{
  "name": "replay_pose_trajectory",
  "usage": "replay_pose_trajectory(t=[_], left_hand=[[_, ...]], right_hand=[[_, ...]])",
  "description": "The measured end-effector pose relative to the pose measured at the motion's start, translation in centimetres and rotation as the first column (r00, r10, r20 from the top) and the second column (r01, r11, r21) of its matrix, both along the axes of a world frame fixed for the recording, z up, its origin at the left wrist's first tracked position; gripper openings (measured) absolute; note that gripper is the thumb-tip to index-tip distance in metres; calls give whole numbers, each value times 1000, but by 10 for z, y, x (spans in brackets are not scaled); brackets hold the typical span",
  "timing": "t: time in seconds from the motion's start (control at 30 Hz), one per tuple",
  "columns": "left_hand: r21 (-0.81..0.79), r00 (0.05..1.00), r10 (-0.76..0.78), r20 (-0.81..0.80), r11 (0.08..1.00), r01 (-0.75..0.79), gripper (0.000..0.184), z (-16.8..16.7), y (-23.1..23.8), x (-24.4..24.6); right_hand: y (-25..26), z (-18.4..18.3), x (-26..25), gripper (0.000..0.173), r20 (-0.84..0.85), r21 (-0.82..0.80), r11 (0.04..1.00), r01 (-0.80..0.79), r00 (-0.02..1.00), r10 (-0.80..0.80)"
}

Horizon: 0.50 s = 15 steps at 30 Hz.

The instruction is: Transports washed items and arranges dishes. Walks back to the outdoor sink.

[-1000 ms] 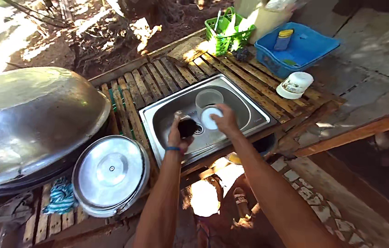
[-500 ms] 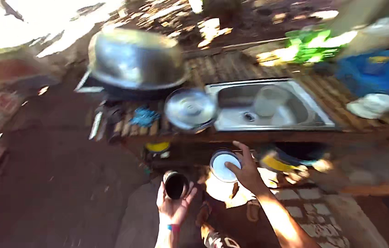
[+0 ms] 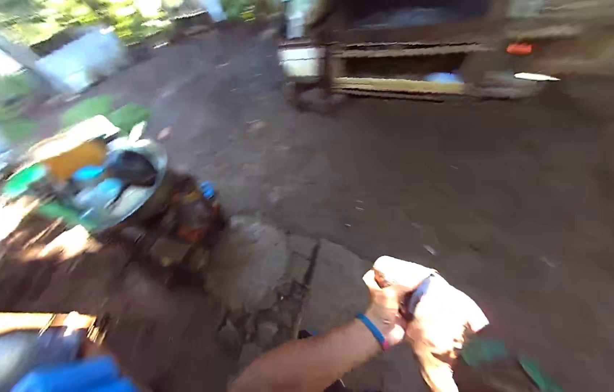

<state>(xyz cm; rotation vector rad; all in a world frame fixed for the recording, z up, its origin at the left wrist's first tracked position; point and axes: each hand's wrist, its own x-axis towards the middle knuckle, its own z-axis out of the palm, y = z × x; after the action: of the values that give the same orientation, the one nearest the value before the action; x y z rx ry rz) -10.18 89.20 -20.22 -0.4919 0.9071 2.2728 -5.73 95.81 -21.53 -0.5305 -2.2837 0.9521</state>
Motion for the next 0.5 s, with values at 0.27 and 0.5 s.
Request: replay_pose_trajectory(t=[0.27, 0.5], left_hand=[[-170, 791, 602, 108, 795, -582, 86, -50, -102, -46], [-126, 449, 891, 69, 454, -882, 35, -56, -168, -11]], right_hand=[[-47, -55, -60, 70, -64, -357, 728, -585, 793, 606], [-64, -43, -112, 22, -237, -488, 401, -775, 560, 794]])
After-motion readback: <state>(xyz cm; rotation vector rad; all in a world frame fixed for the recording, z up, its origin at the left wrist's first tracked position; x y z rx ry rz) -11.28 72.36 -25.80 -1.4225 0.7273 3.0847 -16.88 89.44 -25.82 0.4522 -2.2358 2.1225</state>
